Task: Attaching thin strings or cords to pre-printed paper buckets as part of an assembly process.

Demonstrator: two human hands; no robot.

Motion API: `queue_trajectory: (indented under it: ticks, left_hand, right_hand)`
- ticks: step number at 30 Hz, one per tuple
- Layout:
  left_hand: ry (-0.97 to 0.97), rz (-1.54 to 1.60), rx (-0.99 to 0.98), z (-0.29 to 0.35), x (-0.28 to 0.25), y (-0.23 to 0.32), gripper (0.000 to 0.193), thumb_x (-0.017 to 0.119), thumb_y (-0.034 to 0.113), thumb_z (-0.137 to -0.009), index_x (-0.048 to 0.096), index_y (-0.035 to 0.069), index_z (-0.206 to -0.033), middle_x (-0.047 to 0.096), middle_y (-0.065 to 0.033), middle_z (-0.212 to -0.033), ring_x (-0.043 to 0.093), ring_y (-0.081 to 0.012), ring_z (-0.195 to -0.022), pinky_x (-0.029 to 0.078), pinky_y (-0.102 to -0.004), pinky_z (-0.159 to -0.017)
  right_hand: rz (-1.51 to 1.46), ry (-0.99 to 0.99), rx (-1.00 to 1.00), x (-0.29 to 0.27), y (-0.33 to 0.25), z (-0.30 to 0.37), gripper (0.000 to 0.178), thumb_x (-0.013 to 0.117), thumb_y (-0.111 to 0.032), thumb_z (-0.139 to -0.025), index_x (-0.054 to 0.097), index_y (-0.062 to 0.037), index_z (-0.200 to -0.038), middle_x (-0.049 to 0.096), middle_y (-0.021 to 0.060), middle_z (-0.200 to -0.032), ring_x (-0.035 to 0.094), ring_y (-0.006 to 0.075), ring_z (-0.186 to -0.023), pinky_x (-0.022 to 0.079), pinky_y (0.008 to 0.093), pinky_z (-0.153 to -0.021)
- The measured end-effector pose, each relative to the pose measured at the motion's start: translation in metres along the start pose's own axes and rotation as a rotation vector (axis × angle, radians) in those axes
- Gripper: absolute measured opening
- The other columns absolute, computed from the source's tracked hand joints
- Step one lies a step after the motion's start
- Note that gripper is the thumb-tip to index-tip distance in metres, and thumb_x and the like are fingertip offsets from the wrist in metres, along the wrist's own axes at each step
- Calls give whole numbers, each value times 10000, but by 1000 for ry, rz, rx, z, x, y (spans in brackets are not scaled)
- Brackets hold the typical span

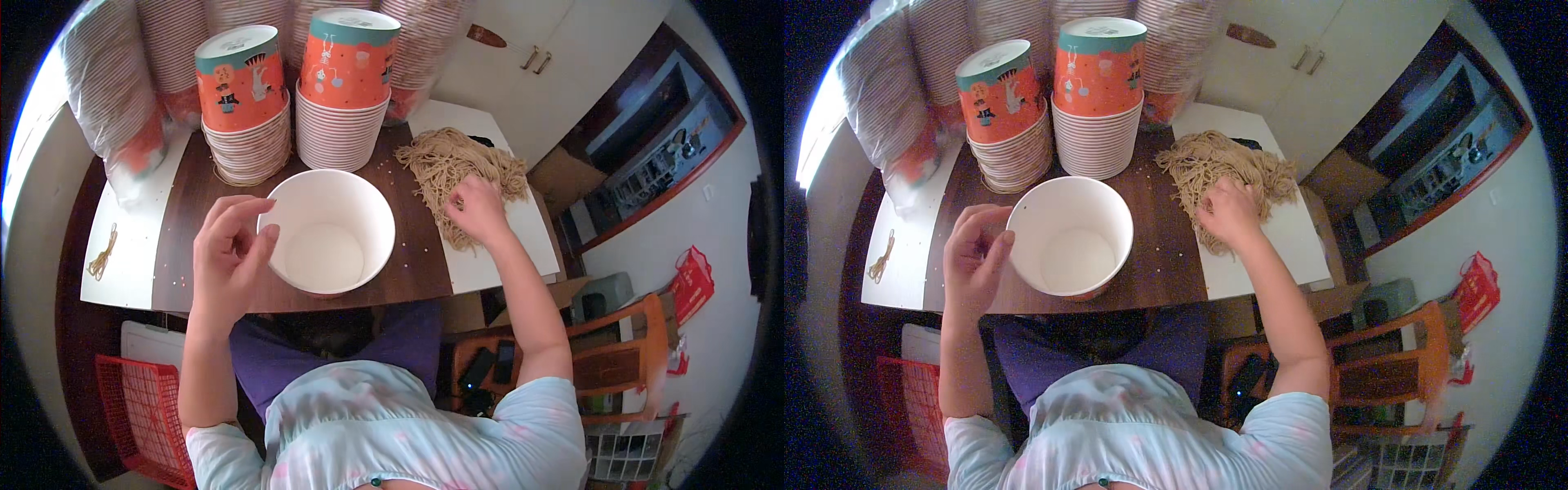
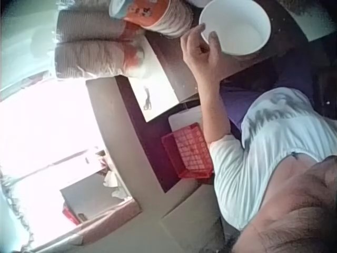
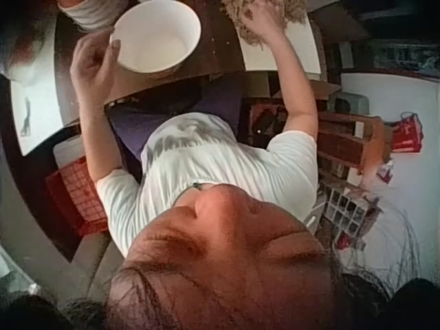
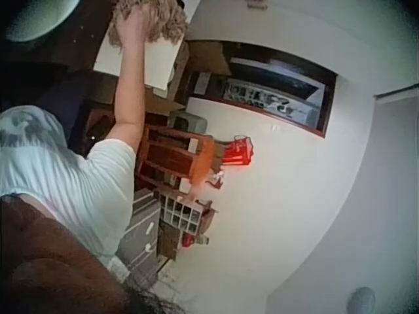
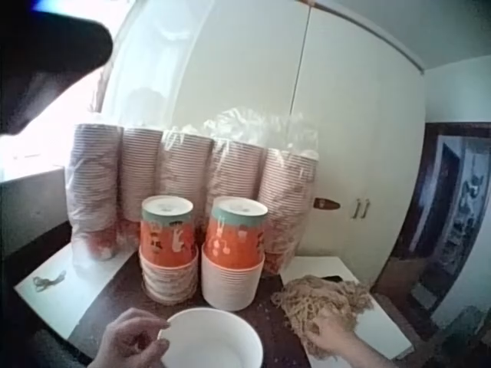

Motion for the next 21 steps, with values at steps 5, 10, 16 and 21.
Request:
queue_trajectory:
  ticks: [5,10,16,21]
  left_hand:
    - [-51,-41,20,-3,9,9,208,659,1,-783,629,-17,-989,596,-58,-949,416,-48,-580,370,-199,-523]
    - [-41,-61,61,-10,6,15,208,657,2,-777,634,-18,-982,597,-64,-929,427,-60,-583,376,-206,-525]
    - [-96,-80,105,-38,16,31,196,652,33,-787,639,-22,-974,580,-64,-884,454,-79,-607,390,-229,-536]
    - [-167,-73,64,-64,33,35,192,647,67,-807,638,-27,-974,566,-66,-859,468,-83,-611,400,-235,-552]
  right_hand:
    - [48,46,30,16,20,-17,157,657,-240,-723,675,-87,-753,596,106,-939,530,297,-996,371,470,-906]
    - [-197,113,109,-9,43,-44,165,636,-178,-748,686,-21,-755,667,99,-763,636,276,-715,502,392,-688]
    - [-603,77,326,-77,102,-91,171,693,-178,-791,697,-13,-835,674,29,-757,566,89,-695,459,256,-676]
    - [-945,92,288,-149,81,-114,155,691,-234,-837,640,-88,-830,636,-16,-759,539,61,-681,420,217,-649]
Point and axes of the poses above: each hand's wrist, its own z-axis away from the middle knuckle, its own x-axis out of the palm, y = z × x, the point moved 10 cm from there along -z, towards the middle knuckle
